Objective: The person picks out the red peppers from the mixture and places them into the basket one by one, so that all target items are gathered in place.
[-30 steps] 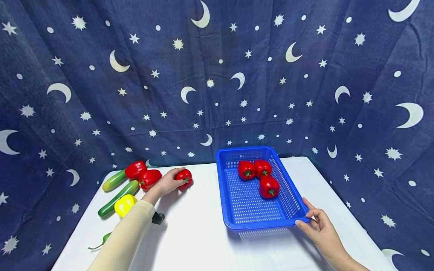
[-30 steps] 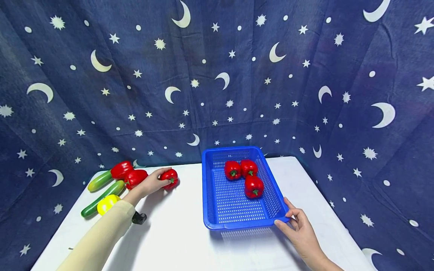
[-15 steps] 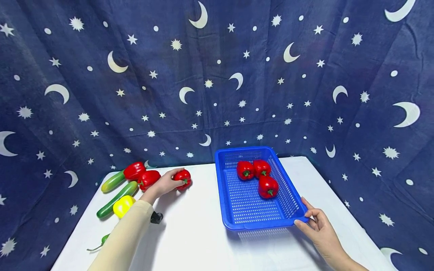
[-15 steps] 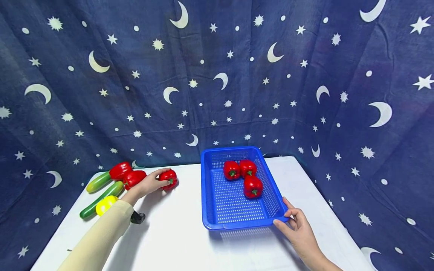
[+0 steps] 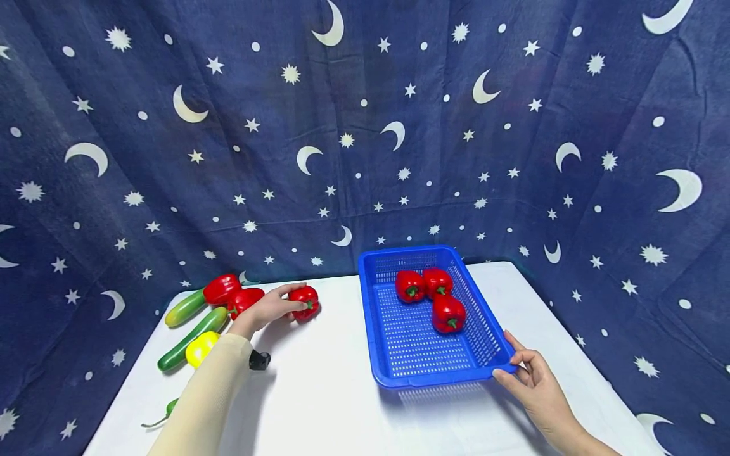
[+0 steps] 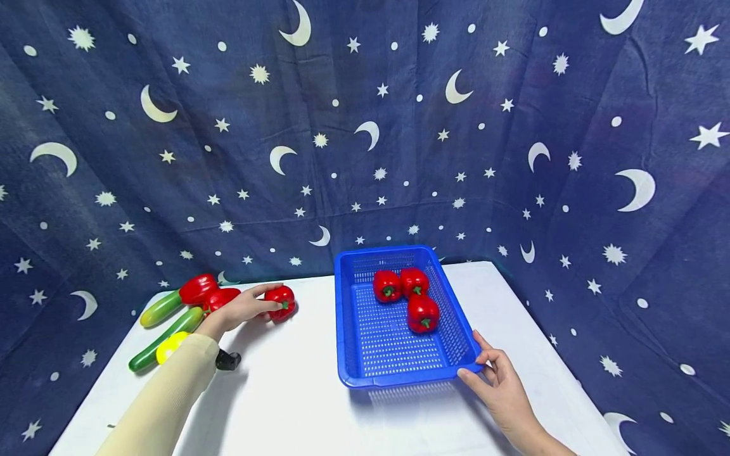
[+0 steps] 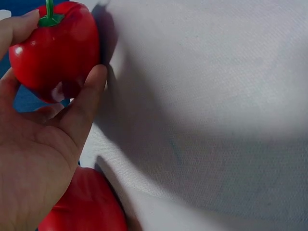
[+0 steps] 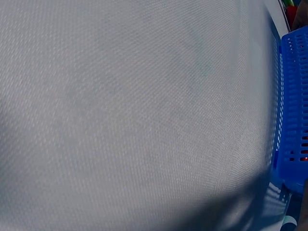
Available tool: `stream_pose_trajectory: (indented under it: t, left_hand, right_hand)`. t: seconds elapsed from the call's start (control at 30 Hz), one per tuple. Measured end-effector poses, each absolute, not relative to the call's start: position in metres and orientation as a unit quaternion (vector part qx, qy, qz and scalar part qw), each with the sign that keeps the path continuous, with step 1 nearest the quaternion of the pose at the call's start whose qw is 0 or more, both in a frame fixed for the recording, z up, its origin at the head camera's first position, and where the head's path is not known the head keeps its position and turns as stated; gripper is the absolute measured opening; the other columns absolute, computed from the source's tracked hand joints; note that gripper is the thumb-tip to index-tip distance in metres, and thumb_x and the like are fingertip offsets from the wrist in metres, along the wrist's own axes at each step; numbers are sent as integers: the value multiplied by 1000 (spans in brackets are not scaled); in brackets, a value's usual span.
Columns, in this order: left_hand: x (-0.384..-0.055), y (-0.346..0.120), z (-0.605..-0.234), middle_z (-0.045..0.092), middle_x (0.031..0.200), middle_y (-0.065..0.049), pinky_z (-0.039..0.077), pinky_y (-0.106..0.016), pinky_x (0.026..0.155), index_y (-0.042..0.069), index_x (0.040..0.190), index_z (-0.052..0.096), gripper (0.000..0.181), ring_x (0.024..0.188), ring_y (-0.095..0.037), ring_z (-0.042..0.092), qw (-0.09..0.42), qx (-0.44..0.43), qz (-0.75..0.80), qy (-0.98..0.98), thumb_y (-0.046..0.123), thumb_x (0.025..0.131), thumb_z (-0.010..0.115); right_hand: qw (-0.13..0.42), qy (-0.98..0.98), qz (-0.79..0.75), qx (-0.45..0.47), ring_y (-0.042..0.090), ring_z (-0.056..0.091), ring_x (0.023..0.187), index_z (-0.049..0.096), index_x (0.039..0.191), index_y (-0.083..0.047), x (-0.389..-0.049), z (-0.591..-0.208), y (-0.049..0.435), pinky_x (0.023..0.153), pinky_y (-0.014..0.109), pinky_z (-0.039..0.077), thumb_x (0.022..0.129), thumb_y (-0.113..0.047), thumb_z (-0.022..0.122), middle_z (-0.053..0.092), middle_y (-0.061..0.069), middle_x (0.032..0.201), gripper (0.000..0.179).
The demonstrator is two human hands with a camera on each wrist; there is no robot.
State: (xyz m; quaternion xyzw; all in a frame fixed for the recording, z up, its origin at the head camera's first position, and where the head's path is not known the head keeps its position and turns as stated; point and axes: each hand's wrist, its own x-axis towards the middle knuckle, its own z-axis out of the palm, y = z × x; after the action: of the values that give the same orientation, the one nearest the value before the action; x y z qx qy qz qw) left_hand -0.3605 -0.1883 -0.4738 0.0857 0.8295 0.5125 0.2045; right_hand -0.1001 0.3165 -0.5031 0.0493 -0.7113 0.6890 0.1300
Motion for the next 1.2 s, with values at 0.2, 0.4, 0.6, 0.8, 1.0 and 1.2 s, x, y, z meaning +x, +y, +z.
stream_pose_trajectory:
  t: [0.2, 0.4, 0.6, 0.8, 1.0, 1.2]
  left_hand:
    - [-363, -188, -476, 50, 137, -20, 55, -36, 78, 17, 153, 47, 71, 83, -28, 65, 204, 72, 525, 823, 21, 90, 79]
    - [-363, -188, -477, 52, 136, -20, 55, -36, 78, 20, 152, 49, 70, 81, -28, 65, 199, 60, 529, 823, 25, 90, 80]
    - [-361, -190, -475, 55, 131, -19, 57, -42, 83, 19, 152, 50, 71, 80, -31, 65, 183, 61, 526, 828, 30, 90, 80]
    - [-359, -187, -468, 58, 128, -21, 55, -50, 94, 16, 154, 47, 69, 89, -34, 67, 167, 81, 556, 810, 27, 93, 77]
    - [-359, -185, -457, 52, 141, -21, 49, -54, 103, 15, 155, 46, 68, 104, -33, 69, 167, 99, 599, 777, 21, 95, 75]
    - [-353, -181, -442, 53, 140, -21, 49, -53, 103, 17, 154, 47, 66, 107, -29, 69, 162, 111, 608, 769, 19, 94, 75]
  right_hand:
    - [128, -710, 691, 48, -8, 49, 128, 37, 110, 7, -100, -503, 316, 97, 18, 49, 96, 10, 62, 26, 12, 166, 28]
    - [123, -711, 691, 40, -8, 51, 126, 37, 110, 7, -99, -500, 316, 95, 19, 51, 97, 8, 63, 25, 12, 167, 29]
    - [119, -712, 691, 38, -7, 51, 126, 37, 110, 6, -99, -500, 315, 95, 20, 51, 97, 7, 63, 22, 16, 167, 29]
    - [123, -706, 696, 42, -6, 51, 126, 38, 110, 6, -99, -502, 316, 95, 20, 51, 96, 9, 63, 26, 10, 167, 28]
    - [131, -704, 697, 50, -6, 51, 127, 38, 110, 5, -100, -503, 316, 95, 21, 51, 96, 11, 62, 29, 6, 166, 28]
    - [128, -702, 699, 53, -5, 52, 127, 37, 111, 7, -100, -502, 315, 94, 21, 52, 97, 11, 61, 30, 4, 165, 28]
